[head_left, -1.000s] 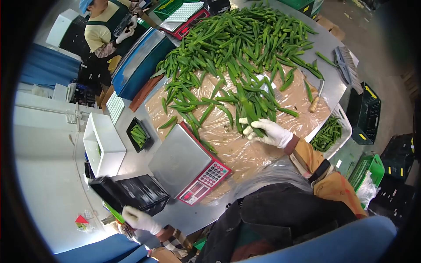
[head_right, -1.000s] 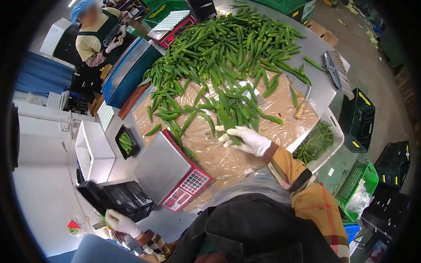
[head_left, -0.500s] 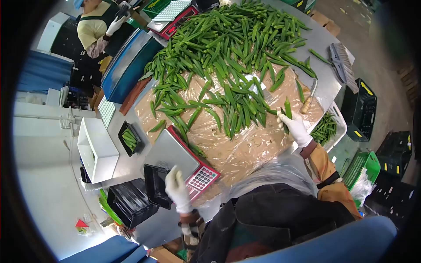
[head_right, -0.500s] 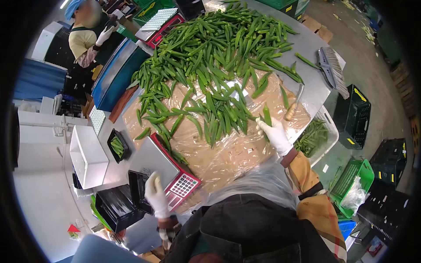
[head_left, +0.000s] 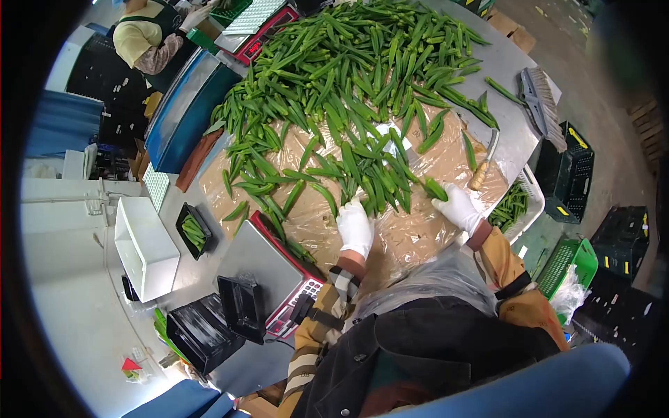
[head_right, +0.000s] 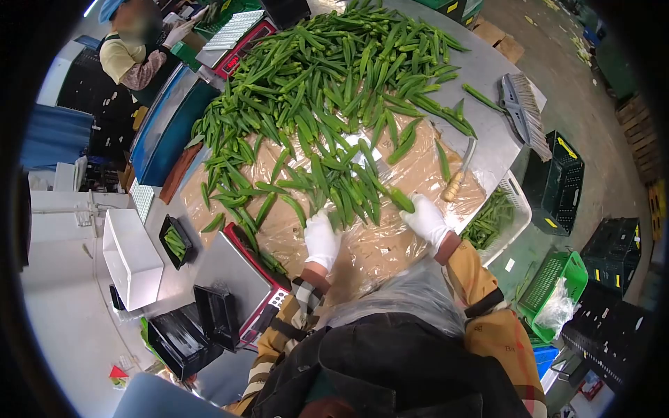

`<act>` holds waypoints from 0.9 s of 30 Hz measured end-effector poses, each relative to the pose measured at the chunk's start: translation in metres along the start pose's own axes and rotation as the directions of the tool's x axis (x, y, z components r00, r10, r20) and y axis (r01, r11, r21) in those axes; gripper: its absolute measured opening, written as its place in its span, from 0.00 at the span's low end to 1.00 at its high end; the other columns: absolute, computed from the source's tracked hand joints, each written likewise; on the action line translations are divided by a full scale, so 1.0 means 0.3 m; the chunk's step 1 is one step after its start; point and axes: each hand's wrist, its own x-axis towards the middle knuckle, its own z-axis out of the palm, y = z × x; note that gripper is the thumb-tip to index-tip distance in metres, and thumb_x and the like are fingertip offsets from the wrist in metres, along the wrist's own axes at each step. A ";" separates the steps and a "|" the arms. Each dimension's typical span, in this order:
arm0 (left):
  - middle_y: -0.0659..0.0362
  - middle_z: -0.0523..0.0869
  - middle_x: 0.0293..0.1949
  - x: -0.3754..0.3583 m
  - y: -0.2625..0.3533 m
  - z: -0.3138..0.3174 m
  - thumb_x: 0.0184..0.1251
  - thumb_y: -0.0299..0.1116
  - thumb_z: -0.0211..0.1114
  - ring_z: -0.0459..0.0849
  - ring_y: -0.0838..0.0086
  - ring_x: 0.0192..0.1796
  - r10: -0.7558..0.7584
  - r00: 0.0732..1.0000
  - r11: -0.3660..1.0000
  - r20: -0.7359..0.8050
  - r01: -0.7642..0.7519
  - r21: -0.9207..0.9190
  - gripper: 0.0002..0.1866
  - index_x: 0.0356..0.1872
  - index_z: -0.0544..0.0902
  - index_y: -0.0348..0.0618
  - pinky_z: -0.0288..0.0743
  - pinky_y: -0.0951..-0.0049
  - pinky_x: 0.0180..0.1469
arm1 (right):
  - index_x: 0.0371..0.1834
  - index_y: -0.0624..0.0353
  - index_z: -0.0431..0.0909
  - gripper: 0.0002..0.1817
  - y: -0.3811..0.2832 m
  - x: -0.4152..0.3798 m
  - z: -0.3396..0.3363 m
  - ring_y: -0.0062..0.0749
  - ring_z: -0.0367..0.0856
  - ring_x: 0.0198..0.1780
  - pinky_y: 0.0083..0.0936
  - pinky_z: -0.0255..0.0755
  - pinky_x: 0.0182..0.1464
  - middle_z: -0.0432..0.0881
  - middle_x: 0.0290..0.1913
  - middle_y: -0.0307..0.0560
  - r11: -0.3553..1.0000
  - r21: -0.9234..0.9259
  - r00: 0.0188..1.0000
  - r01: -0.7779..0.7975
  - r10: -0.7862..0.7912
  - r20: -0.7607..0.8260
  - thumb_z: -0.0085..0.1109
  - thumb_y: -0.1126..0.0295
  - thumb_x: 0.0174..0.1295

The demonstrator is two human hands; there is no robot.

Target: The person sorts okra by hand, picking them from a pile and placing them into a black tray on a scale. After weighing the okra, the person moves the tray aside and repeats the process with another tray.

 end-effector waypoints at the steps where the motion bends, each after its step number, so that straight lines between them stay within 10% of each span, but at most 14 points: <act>1: 0.42 0.82 0.49 -0.021 -0.020 0.014 0.54 0.26 0.68 0.80 0.46 0.53 0.019 0.999 0.995 -0.039 -0.022 -0.096 0.25 0.56 0.76 0.36 0.75 0.56 0.58 | 0.55 0.62 0.78 0.22 -0.017 0.007 -0.016 0.52 0.83 0.50 0.37 0.76 0.54 0.84 0.48 0.61 0.993 0.115 0.999 -0.039 0.039 0.001 0.66 0.68 0.58; 3: 0.42 0.81 0.52 -0.013 -0.066 0.027 0.57 0.22 0.61 0.80 0.47 0.55 0.003 0.998 0.953 -0.068 -0.023 -0.303 0.23 0.57 0.75 0.36 0.74 0.57 0.60 | 0.56 0.64 0.77 0.22 -0.017 0.064 -0.002 0.51 0.85 0.49 0.35 0.76 0.52 0.85 0.45 0.61 0.940 0.338 0.998 -0.031 0.049 -0.044 0.64 0.67 0.59; 8: 0.40 0.81 0.50 0.170 -0.100 -0.177 0.59 0.20 0.59 0.80 0.46 0.51 -0.148 0.969 0.839 -0.199 0.016 -0.545 0.22 0.58 0.74 0.35 0.73 0.59 0.58 | 0.56 0.62 0.78 0.24 -0.178 0.277 0.019 0.54 0.84 0.49 0.40 0.77 0.53 0.86 0.45 0.60 0.997 0.055 0.969 0.051 -0.036 -0.244 0.65 0.64 0.57; 10: 0.43 0.82 0.49 0.265 -0.159 -0.174 0.55 0.19 0.63 0.78 0.46 0.54 -0.068 0.933 0.946 -0.355 -0.053 -0.320 0.19 0.50 0.78 0.36 0.73 0.57 0.56 | 0.53 0.61 0.79 0.23 -0.207 0.367 0.049 0.54 0.84 0.49 0.41 0.77 0.53 0.86 0.44 0.60 0.994 -0.079 0.953 0.072 -0.092 -0.289 0.66 0.62 0.56; 15: 0.49 0.81 0.51 0.382 -0.258 -0.076 0.51 0.22 0.68 0.76 0.50 0.56 0.361 0.912 0.917 -0.193 -0.310 0.251 0.22 0.50 0.80 0.44 0.76 0.57 0.55 | 0.50 0.59 0.80 0.22 -0.232 0.470 0.099 0.53 0.83 0.50 0.42 0.76 0.53 0.84 0.47 0.61 0.976 -0.212 0.977 0.053 -0.095 -0.192 0.69 0.58 0.56; 21: 0.48 0.81 0.48 0.320 -0.233 -0.241 0.53 0.31 0.73 0.78 0.50 0.52 0.174 0.960 0.985 -0.217 -0.171 0.033 0.22 0.50 0.79 0.43 0.77 0.57 0.52 | 0.59 0.58 0.78 0.28 -0.206 0.380 -0.030 0.53 0.84 0.50 0.41 0.77 0.54 0.85 0.49 0.58 1.000 -0.017 0.984 -0.012 0.008 -0.179 0.67 0.61 0.53; 27: 0.44 0.87 0.35 0.138 -0.176 -0.139 0.58 0.37 0.72 0.87 0.47 0.39 -0.100 0.995 0.991 -0.012 0.099 -0.090 0.19 0.47 0.80 0.41 0.79 0.55 0.42 | 0.57 0.58 0.77 0.25 -0.201 0.293 0.074 0.54 0.84 0.49 0.43 0.78 0.52 0.84 0.48 0.60 0.968 -0.249 0.997 -0.035 0.018 -0.073 0.66 0.64 0.54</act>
